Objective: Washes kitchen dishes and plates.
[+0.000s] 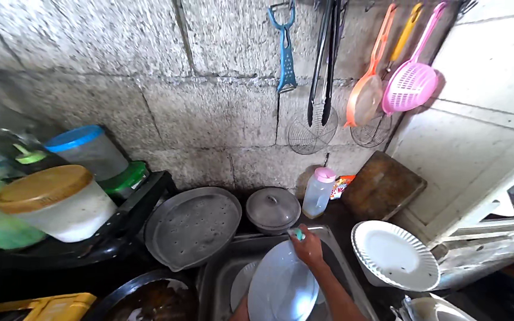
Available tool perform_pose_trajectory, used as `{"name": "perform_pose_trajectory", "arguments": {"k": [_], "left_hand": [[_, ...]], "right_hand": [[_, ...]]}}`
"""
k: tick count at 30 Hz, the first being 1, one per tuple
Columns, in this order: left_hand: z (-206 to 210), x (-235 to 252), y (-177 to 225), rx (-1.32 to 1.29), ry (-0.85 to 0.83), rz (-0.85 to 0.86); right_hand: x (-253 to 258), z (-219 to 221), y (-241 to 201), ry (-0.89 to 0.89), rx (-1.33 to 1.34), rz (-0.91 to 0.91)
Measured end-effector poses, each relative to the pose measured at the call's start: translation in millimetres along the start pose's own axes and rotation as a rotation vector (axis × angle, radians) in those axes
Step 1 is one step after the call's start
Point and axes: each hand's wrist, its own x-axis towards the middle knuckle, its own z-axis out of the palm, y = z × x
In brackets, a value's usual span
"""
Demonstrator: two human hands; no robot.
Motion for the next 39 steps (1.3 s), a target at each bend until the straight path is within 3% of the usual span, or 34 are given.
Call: {"name": "perform_pose_trajectory", "arguments": {"k": [1, 4, 6, 8, 9, 11, 15, 17, 19, 21, 24, 25, 26, 27, 30, 32, 33, 34, 36, 37, 39], "left_hand": [[-3.5, 2.1, 7.7, 0.001, -0.133, 0.056], [10.2, -5.9, 28.1, 0.390, -0.215, 0.148], [20.0, -8.0, 32.3, 0.577, -0.152, 0.208], [22.2, -15.2, 28.6, 0.642, 0.031, 0.219], [20.2, -15.8, 26.2, 0.652, 0.108, 0.201], [21.8, -12.6, 25.5, 0.619, 0.206, 0.208], [28.9, -11.4, 11.2, 0.416, 0.168, 0.275], [32.9, -13.6, 4.4, 0.380, 0.165, 0.231], [26.3, -10.0, 6.9, 0.433, 0.141, 0.153], [20.2, -3.0, 10.9, 0.534, 0.118, 0.104], [20.1, -0.7, 12.7, 0.596, 0.143, 0.136], [22.3, -0.5, 12.4, 0.544, 0.138, 0.179], [25.6, -1.8, 13.3, 0.464, 0.114, 0.213], [27.2, -3.6, 12.5, 0.398, 0.107, 0.232], [21.7, -8.6, 5.6, 0.253, 0.178, 0.248], [17.9, -7.5, 4.7, 0.109, 0.216, 0.293], [16.5, -4.2, 4.5, 0.038, 0.209, 0.322], [15.7, -0.7, 3.3, -0.026, 0.187, 0.347], [18.4, 3.7, 0.3, -0.084, 0.158, 0.350], [21.2, 4.8, -1.3, -0.072, 0.159, 0.326], [30.9, 0.8, -4.3, 0.002, 0.204, 0.252]], "right_hand": [[-3.4, -1.3, -12.1, -0.073, -0.111, 0.005], [-32.4, 13.7, -45.4, -0.181, -0.348, -0.218], [-60.6, 48.2, -41.2, -0.024, -0.363, -0.634], [-71.6, 88.2, -20.7, 0.191, -0.201, -1.063], [-69.2, 99.5, -10.9, 0.253, -0.132, -1.150], [-55.0, 98.9, 8.3, 0.294, -0.040, -1.039], [-8.4, 50.6, 19.8, 0.162, 0.119, -0.191], [10.7, 31.7, 15.9, 0.040, 0.112, 0.029], [1.4, 26.0, -3.1, -0.126, -0.042, -0.030], [-28.8, 37.4, -27.5, -0.292, -0.311, -0.289], [-61.6, 81.8, -20.7, -0.104, -0.302, -0.861], [-58.3, 88.3, -13.0, 0.023, -0.219, -0.931], [-50.4, 87.5, -4.5, 0.128, -0.134, -0.875], [-41.9, 79.0, 4.7, 0.169, -0.042, -0.710], [-20.2, 48.5, 41.2, 0.218, 0.236, -0.029], [-28.8, 50.7, 66.1, 0.254, 0.318, 0.240], [-44.2, 59.9, 72.8, 0.298, 0.304, 0.227], [-65.7, 74.2, 76.4, 0.348, 0.263, 0.101], [-104.2, 105.2, 75.5, 0.386, 0.142, -0.289], [-117.1, 115.8, 68.4, 0.362, 0.061, -0.448], [-121.7, 118.9, 47.6, 0.259, -0.008, -0.559]]}}
